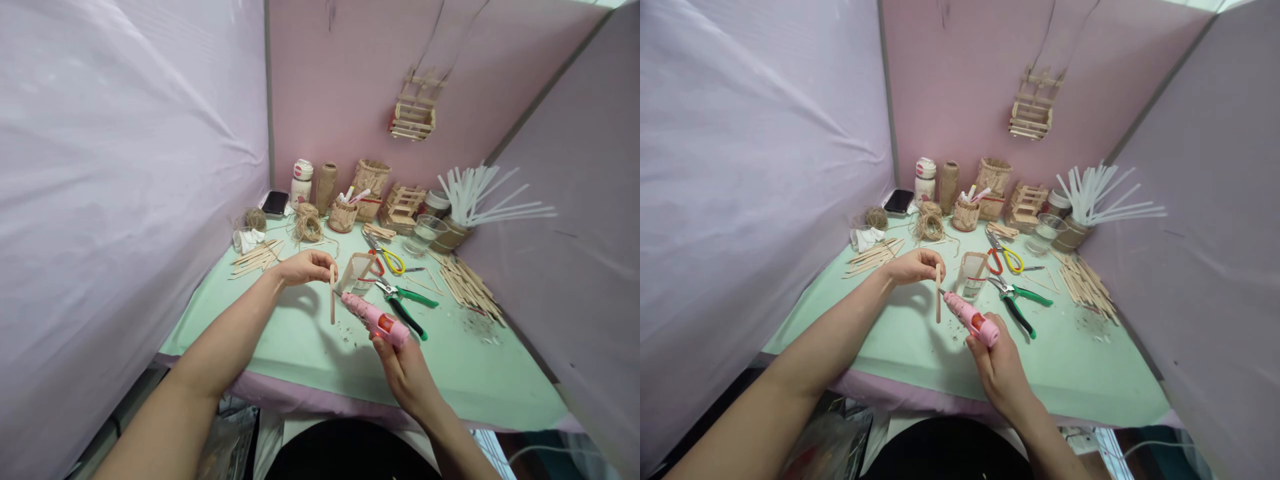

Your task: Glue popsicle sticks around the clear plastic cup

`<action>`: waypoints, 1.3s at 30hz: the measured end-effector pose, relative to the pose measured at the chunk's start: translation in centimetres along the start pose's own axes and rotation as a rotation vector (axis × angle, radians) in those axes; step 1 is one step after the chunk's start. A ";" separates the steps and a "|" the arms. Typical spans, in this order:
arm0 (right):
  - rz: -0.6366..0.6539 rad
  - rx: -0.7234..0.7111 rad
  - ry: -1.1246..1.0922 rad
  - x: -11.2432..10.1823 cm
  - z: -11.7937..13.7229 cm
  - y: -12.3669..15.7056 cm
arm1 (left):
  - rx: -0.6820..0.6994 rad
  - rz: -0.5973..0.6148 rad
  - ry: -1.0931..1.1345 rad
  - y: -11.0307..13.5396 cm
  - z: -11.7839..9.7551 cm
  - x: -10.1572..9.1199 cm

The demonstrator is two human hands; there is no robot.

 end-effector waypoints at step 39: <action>0.117 -0.098 0.032 -0.5 1.0 -0.2 | 0.094 -0.116 0.069 -0.1 -0.7 -1.3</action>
Point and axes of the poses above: each hand's wrist, its own y-axis away from the middle knuckle, its own x-axis out of the palm, z = x × y, the point moved 2 cm from there along -y, towards the middle knuckle, and after that the axes turned 15 degrees about -z, right-handed, at the moved point
